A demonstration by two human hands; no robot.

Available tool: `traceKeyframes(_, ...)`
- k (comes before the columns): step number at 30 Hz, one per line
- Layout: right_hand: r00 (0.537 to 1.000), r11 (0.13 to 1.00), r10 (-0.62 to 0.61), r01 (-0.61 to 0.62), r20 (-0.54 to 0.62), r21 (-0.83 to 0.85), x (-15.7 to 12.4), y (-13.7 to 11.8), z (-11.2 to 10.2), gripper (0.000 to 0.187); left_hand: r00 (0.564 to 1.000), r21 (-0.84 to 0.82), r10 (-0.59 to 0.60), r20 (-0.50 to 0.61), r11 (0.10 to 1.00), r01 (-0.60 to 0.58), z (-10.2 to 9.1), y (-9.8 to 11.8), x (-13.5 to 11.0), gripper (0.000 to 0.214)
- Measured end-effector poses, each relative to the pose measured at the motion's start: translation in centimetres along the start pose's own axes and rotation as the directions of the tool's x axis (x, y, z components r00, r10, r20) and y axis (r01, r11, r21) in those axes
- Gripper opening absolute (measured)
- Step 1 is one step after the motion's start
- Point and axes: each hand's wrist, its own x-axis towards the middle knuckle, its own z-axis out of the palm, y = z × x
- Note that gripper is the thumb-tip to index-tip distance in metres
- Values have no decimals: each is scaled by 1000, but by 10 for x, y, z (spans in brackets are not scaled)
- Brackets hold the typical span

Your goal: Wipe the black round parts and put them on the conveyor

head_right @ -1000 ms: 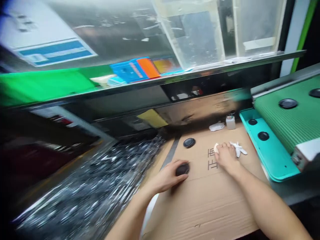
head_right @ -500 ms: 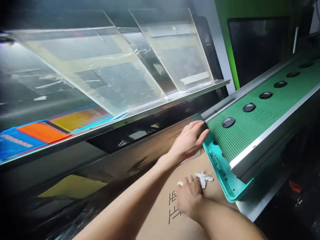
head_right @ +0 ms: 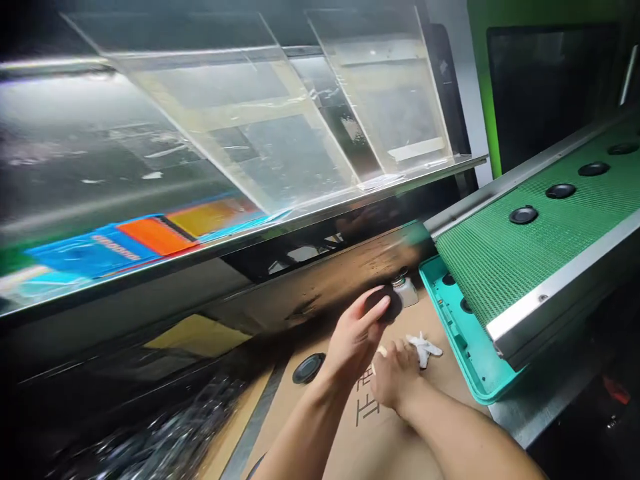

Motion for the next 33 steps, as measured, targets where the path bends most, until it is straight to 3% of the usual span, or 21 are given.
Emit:
traceKeyframes(2,998,998,-8,5,-56,-56,0,2,2,32,969,-149,-177,-175,977,152,-59,-26,-24,35)
traceKeyframes(4,996,996,-33,26,-85,-87,0,4,4,29,916,-258,-291,-276,941,221,-103,-54,-42,36)
traceKeyframes(7,982,997,-60,50,-179,-55,-1,6,4,27,892,-354,-338,-300,908,225,-132,-87,-57,37)
traceKeyframes(11,943,989,-100,130,-316,74,-2,-4,3,37,913,-410,-330,-239,887,213,-130,-99,-61,44)
traceKeyframes(16,928,941,-264,308,-263,143,-8,-24,17,37,928,-558,-358,-100,793,245,-124,-90,-62,48)
traceKeyframes(20,919,954,-283,300,-274,21,-9,-33,28,41,915,-672,-399,-63,695,257,-126,-87,-63,59)
traceKeyframes(25,912,951,-307,285,-272,-118,5,-41,31,41,936,-778,-350,-50,601,183,-130,-91,-59,47)
traceKeyframes(29,887,937,-343,300,-310,-179,12,-41,35,42,918,-842,-397,5,494,218,-129,-95,-57,46)
traceKeyframes(33,875,933,-340,269,-343,-240,11,-35,39,41,914,-856,-406,11,469,219,-126,-99,-57,42)
